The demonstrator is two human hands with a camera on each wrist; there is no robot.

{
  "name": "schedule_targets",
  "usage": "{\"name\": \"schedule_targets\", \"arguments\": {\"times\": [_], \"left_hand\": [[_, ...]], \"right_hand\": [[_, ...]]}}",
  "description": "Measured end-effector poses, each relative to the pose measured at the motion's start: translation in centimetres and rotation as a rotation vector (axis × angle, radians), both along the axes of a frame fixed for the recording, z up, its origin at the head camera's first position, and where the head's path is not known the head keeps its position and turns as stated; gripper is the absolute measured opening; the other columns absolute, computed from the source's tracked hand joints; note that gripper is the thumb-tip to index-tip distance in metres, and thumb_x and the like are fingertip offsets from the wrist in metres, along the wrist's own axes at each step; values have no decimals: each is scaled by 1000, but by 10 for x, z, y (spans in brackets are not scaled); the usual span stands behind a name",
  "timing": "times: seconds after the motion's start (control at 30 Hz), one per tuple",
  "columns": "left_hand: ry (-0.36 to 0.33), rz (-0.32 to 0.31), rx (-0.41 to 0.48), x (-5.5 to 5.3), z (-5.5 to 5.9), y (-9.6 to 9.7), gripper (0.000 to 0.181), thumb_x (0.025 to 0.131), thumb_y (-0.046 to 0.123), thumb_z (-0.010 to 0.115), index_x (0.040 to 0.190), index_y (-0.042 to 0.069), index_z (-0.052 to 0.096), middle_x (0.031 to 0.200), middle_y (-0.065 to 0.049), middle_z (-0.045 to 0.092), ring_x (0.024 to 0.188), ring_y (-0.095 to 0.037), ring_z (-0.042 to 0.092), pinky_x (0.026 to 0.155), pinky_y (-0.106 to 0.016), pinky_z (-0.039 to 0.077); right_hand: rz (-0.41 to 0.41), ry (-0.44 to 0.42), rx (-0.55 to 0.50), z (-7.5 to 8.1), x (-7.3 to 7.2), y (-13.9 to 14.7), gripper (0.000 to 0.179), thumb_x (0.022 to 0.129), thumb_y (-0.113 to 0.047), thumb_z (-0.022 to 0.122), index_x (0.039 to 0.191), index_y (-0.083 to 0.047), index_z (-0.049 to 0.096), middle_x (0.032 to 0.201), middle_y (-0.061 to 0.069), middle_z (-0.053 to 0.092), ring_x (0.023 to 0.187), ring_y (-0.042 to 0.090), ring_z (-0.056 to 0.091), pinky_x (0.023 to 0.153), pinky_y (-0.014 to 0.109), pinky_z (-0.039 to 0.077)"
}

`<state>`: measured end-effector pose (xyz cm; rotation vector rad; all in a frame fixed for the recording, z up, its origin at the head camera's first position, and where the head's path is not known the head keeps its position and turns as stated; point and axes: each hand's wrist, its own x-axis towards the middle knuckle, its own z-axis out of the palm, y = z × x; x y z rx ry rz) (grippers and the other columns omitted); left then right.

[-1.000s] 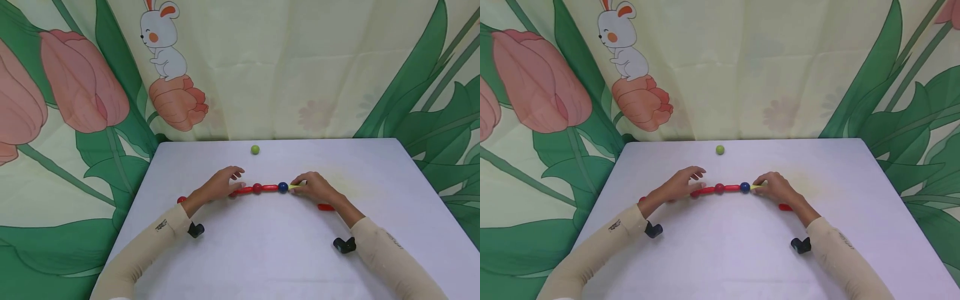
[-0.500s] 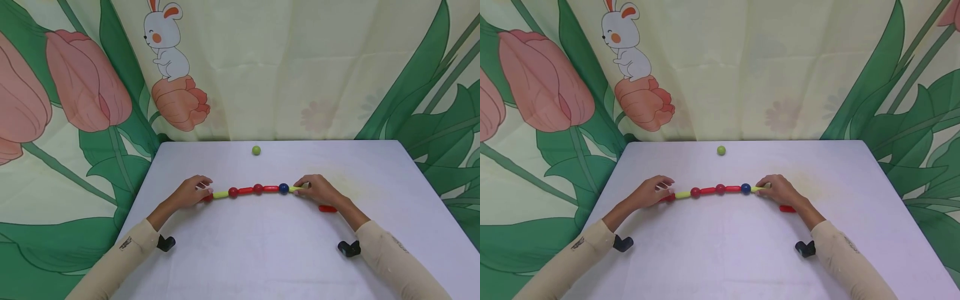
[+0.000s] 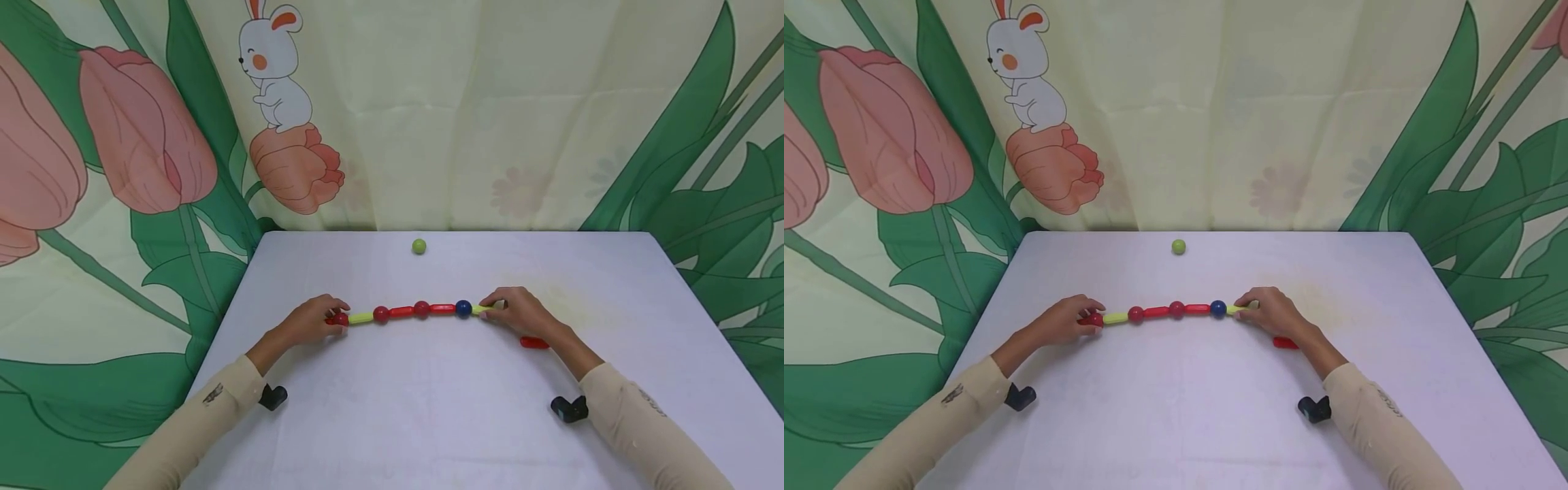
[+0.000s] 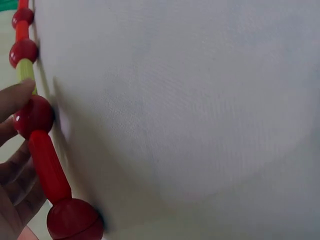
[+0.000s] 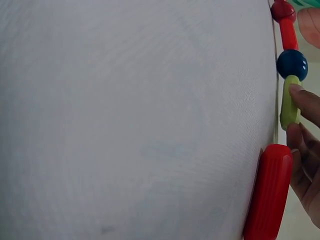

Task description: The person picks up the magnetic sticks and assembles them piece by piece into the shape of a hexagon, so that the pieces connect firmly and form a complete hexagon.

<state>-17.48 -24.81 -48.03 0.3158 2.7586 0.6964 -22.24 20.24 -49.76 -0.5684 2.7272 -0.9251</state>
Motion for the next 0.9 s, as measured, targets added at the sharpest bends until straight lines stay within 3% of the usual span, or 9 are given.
{"name": "schedule_targets", "arguments": {"times": [0.27,0.7,0.9], "left_hand": [[46,-7,-82,-3,-5,7,37,85,23,82,119,14,71,100,0,62,91,-16,57,77,-29,56],[40,79,-104,-6,-5,12,40,88,30,78,122,12,69,101,-4,62,90,-19,57,78,-32,54],[44,3,-145,-8,-3,16,44,86,33,79,125,16,67,109,-4,62,96,-19,57,81,-35,57]], "right_hand": [[1,1,7,-2,0,-1,27,89,-23,78,114,-14,77,111,7,73,93,19,58,71,28,51],[4,30,23,-1,1,-2,27,89,-24,77,114,-14,77,111,6,74,93,20,59,74,29,49],[-5,30,30,1,2,-3,26,89,-23,77,114,-14,77,111,6,74,94,20,59,74,30,49]]}}
